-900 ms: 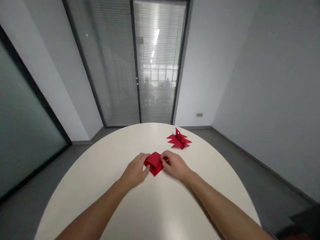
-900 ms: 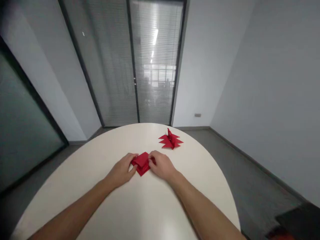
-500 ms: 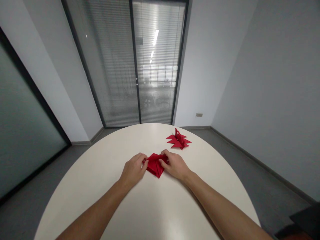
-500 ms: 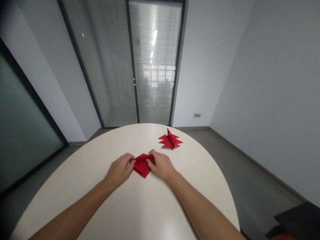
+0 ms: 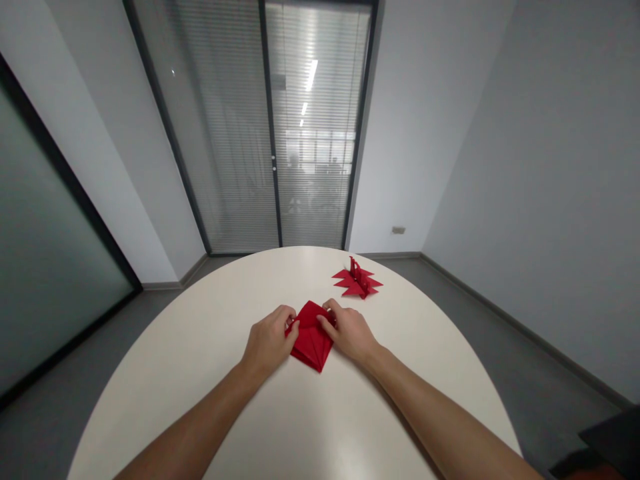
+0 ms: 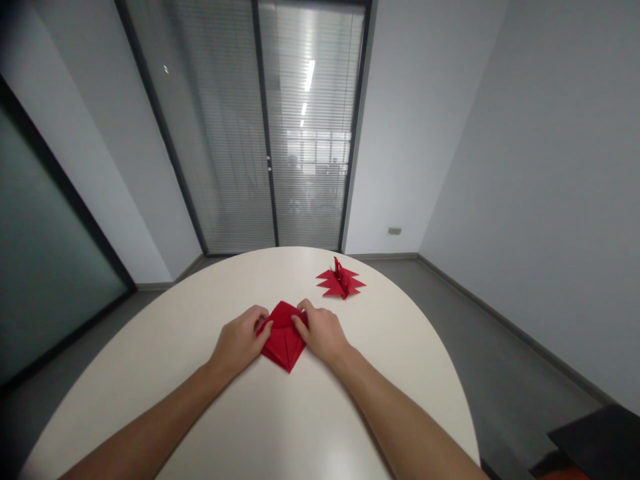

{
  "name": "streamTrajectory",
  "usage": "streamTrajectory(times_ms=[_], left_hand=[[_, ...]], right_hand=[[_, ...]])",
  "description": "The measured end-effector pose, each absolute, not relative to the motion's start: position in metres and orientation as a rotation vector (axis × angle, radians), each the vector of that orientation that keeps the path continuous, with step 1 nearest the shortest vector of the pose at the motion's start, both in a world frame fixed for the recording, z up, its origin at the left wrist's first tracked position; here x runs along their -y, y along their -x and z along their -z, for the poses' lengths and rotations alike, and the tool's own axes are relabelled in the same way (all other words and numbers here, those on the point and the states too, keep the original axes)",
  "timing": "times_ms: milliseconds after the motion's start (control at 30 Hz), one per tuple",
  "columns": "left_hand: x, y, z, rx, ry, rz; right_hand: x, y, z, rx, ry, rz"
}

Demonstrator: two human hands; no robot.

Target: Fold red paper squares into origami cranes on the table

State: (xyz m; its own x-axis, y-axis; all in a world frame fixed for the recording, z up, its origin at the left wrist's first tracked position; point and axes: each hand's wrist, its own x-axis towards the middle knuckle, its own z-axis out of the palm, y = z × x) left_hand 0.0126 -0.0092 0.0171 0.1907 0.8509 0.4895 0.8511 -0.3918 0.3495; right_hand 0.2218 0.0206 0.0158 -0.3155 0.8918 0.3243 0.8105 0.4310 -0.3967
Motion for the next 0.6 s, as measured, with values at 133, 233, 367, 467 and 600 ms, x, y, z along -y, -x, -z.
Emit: streamTrajectory(times_ms=[133, 233, 367, 467, 600], left_hand=[[0.006, -0.015, -0.014, 1.819, 2.361, 1.097], [0.004, -0.017, -0.010, 1.867, 2.344, 1.216], [0.002, -0.019, -0.004, 1.915, 2.371, 1.426], [-0.001, -0.020, -0.001, 1.921, 2.426, 1.650], [-0.004, -0.022, -0.001, 1.863, 2.479, 1.808]], right_hand=[[-0.020, -0.218, -0.016, 2.159, 1.422, -0.228], [-0.020, -0.217, -0.017, 2.131, 1.353, -0.302], [-0.020, -0.216, -0.015, 2.099, 1.233, -0.364], [-0.021, -0.215, -0.012, 2.097, 1.163, -0.360], [-0.021, -0.213, -0.009, 2.070, 1.124, -0.390]])
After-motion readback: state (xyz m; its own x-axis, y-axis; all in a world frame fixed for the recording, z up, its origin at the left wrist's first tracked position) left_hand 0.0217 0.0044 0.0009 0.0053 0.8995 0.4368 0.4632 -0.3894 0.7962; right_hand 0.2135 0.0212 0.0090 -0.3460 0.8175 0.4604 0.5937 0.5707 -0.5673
